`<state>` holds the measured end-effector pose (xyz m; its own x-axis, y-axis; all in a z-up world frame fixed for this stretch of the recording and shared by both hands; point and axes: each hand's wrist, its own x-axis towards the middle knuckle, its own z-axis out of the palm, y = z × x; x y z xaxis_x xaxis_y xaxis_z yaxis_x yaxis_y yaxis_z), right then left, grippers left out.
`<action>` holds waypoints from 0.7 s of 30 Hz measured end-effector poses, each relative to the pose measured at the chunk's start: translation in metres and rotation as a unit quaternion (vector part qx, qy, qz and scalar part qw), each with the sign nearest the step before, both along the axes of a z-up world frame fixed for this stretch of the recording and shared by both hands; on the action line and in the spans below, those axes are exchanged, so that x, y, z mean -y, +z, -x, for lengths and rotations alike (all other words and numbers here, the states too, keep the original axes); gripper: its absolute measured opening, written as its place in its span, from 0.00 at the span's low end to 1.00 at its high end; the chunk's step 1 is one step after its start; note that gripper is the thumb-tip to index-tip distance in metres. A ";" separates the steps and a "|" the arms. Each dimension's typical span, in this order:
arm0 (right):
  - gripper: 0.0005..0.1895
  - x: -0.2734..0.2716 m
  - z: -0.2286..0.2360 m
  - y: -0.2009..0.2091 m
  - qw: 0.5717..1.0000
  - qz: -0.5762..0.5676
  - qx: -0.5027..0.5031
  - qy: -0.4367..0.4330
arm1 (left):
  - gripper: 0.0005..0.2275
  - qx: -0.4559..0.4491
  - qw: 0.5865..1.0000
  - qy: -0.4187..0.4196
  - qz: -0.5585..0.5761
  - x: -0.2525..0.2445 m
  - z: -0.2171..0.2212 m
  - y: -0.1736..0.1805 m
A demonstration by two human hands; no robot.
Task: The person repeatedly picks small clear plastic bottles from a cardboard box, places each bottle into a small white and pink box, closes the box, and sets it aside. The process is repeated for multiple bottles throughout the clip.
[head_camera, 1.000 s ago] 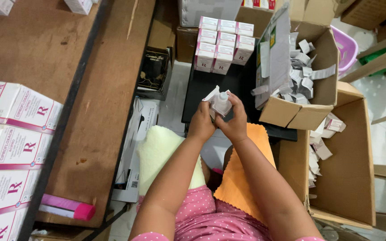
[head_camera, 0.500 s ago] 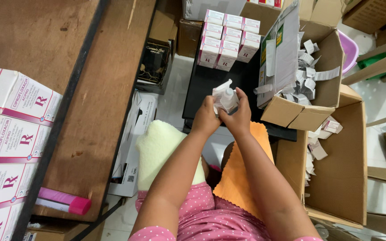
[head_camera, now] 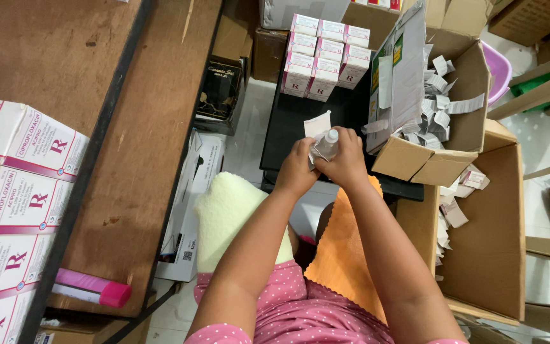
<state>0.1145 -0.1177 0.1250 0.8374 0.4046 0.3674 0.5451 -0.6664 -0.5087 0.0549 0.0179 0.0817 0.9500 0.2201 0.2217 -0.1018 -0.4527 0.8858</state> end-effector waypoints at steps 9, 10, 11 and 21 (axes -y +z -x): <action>0.36 0.019 -0.007 -0.009 0.998 -0.014 -0.011 0.055 | 0.25 0.020 1.000 -0.011 0.000 -0.001 0.000 0.000; 0.36 0.020 -0.007 -0.008 0.999 -0.007 -0.020 0.050 | 0.25 0.019 1.000 -0.013 -0.007 -0.001 0.000 0.001; 0.36 0.020 -0.008 -0.007 0.999 -0.001 -0.029 0.046 | 0.25 0.017 1.000 -0.015 -0.014 -0.002 0.000 0.001; 0.33 0.005 -0.001 0.019 0.987 0.157 0.013 -0.028 | 0.23 -0.016 1.000 0.008 -0.009 -0.006 0.000 0.010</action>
<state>0.1151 -0.1227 0.1438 0.8533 0.4555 0.2538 0.5137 -0.8181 -0.2587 0.0554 0.0240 0.0921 0.9529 0.2318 0.1954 -0.0661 -0.4703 0.8800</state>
